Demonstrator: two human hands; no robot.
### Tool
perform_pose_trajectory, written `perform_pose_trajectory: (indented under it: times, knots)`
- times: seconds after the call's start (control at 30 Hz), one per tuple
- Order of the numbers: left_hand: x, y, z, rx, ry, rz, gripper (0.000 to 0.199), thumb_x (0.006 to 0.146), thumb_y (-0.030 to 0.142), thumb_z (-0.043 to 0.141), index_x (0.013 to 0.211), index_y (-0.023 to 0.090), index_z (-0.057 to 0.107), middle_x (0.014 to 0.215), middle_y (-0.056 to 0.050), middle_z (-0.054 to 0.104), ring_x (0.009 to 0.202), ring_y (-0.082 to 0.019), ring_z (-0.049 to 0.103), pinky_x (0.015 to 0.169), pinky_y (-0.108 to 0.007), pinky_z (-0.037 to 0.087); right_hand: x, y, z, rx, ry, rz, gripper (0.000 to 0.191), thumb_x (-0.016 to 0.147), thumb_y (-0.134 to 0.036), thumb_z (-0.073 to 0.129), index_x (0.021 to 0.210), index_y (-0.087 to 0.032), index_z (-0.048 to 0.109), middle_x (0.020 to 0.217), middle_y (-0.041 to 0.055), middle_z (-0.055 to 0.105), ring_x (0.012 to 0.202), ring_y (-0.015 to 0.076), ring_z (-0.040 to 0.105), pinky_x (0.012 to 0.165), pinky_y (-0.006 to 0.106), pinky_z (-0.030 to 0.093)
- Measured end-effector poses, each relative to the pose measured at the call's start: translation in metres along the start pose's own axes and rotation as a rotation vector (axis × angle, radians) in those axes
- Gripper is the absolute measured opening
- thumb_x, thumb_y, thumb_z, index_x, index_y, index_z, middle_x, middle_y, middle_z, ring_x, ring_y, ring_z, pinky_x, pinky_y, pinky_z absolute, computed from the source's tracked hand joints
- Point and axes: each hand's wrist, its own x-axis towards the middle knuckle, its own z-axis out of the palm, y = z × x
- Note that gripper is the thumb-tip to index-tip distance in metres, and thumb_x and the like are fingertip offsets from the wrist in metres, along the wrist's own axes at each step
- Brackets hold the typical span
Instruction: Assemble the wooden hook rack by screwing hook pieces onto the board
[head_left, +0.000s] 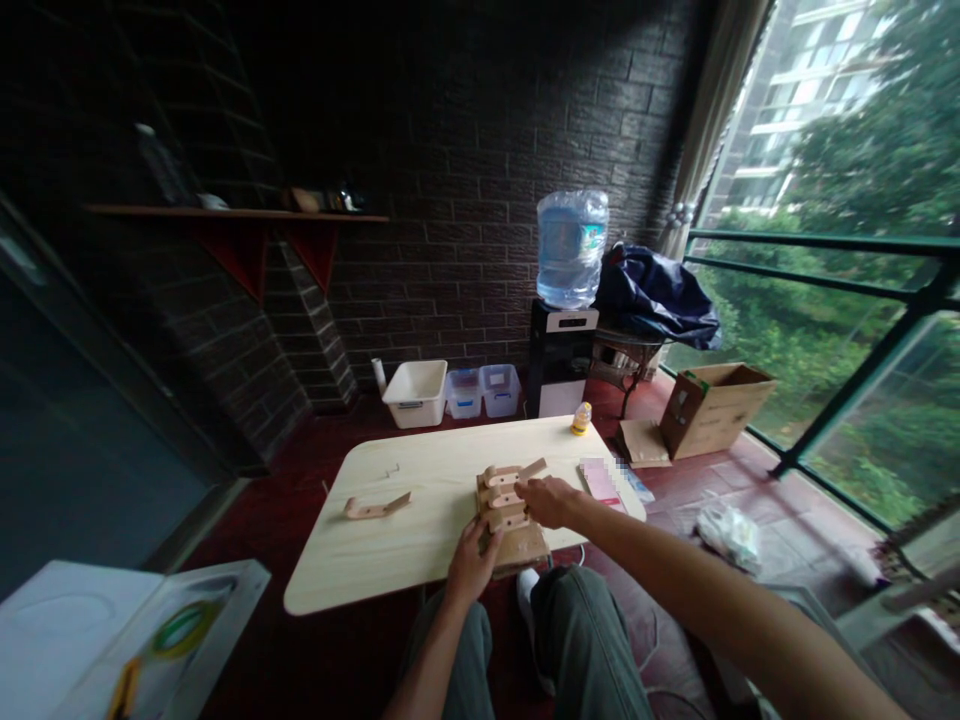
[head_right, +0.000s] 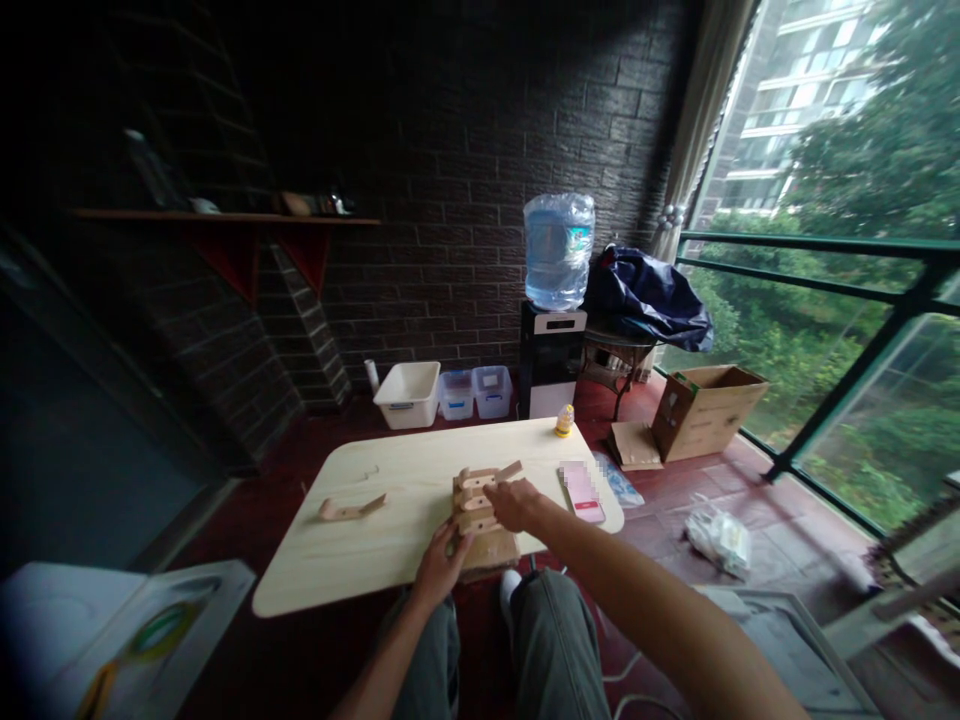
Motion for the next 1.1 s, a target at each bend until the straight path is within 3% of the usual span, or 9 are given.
perform_pose_trajectory:
  times: [0.23, 0.57, 0.8, 0.93, 1.1]
  knots:
    - [0.0, -0.001, 0.0, 0.004, 0.0, -0.015, 0.05, 0.091, 0.055, 0.06, 0.129, 0.024, 0.069, 0.146, -0.012, 0.062, 0.138, -0.029, 0.056, 0.12, -0.046, 0.042, 0.005, 0.002, -0.002, -0.052, -0.024, -0.061, 0.026, 0.096, -0.024, 0.06, 0.117, -0.011, 0.066, 0.107, 0.0205, 0.077, 0.091, 0.0321, 0.075, 0.07, 0.041, 0.058]
    - [0.0, 0.0, 0.001, -0.022, 0.0, 0.0, 0.054, 0.092, 0.057, 0.059, 0.131, 0.021, 0.068, 0.147, -0.015, 0.06, 0.139, -0.03, 0.055, 0.121, -0.047, 0.041, 0.002, -0.002, 0.006, -0.023, 0.037, 0.101, 0.038, 0.094, -0.035, 0.061, 0.117, -0.005, 0.065, 0.101, 0.0273, 0.075, 0.087, 0.0358, 0.075, 0.069, 0.045, 0.059]
    - [-0.001, 0.003, 0.0, 0.01, 0.013, 0.01, 0.048, 0.091, 0.054, 0.06, 0.128, 0.024, 0.069, 0.142, -0.012, 0.065, 0.136, -0.029, 0.058, 0.118, -0.046, 0.044, -0.002, 0.004, 0.0, -0.031, 0.047, -0.075, 0.033, 0.09, -0.014, 0.057, 0.122, -0.014, 0.063, 0.109, 0.0202, 0.075, 0.088, 0.0304, 0.075, 0.067, 0.039, 0.059]
    - [0.0, 0.001, 0.0, 0.002, 0.002, 0.024, 0.047, 0.092, 0.054, 0.06, 0.128, 0.026, 0.069, 0.143, -0.011, 0.064, 0.137, -0.029, 0.058, 0.118, -0.045, 0.044, 0.001, 0.007, -0.002, -0.028, -0.006, -0.077, 0.025, 0.097, -0.018, 0.052, 0.117, -0.014, 0.066, 0.106, 0.0208, 0.076, 0.09, 0.0324, 0.075, 0.068, 0.041, 0.059]
    - [0.002, -0.004, 0.002, 0.0, 0.008, 0.012, 0.048, 0.092, 0.054, 0.059, 0.13, 0.026, 0.068, 0.146, -0.011, 0.062, 0.139, -0.029, 0.056, 0.121, -0.046, 0.042, 0.011, 0.009, -0.004, 0.038, -0.062, -0.031, 0.025, 0.095, -0.027, 0.061, 0.114, -0.011, 0.067, 0.103, 0.0212, 0.077, 0.092, 0.0334, 0.075, 0.071, 0.04, 0.058]
